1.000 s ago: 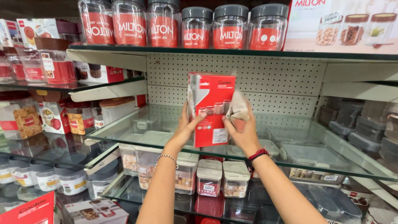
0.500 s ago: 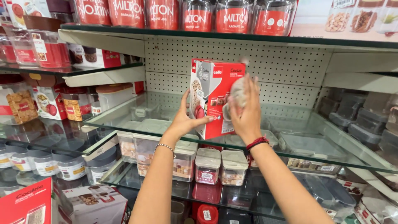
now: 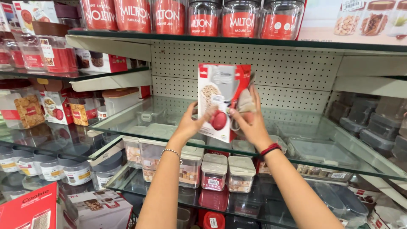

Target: Organizing and cleaning product boxes and shelves in a convenience store.

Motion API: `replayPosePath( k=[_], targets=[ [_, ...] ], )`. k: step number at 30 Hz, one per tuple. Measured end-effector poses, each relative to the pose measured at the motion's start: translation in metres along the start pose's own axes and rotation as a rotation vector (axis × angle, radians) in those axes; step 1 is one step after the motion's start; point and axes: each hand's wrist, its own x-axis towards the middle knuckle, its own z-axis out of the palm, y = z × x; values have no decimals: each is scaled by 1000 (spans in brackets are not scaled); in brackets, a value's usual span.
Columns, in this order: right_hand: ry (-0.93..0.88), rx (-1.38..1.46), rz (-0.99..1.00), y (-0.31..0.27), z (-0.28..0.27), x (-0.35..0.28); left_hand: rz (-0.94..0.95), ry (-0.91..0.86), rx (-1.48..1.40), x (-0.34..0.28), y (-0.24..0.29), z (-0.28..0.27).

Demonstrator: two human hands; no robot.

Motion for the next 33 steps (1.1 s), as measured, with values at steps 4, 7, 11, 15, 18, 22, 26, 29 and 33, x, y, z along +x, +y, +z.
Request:
replayPosePath(
  k=[4,7,11,15,18,22,26,29,33],
  targets=[
    [-110,237,481,0,-7,0,-164,75,-104,11,-12,-10],
    [-221,521,791,22,-3,-11,-167,98,-164,11,-17,-9],
    [40,252,364,-14,-9,2,-112,34,-135,-10,15,-4],
    [234,-175,-214,-77,-19,24,108,-106,8,-15,16,-1],
    [-154,-129,-434,-80,-13,23,107,-167,-74,-4,-7,-5],
    [-223,-155,-423,-66,-13,20,87,-188,-122,-16,17,0],
    [61,-128,-112,-63,-5,17,112,-167,-98,-17,22,-4],
    [-27,13,149,-13,16,9,63,-113,84,-4,14,-22],
    [-467,160,475,39,71,18,-91,-61,290,7,12,-67]
  ],
)
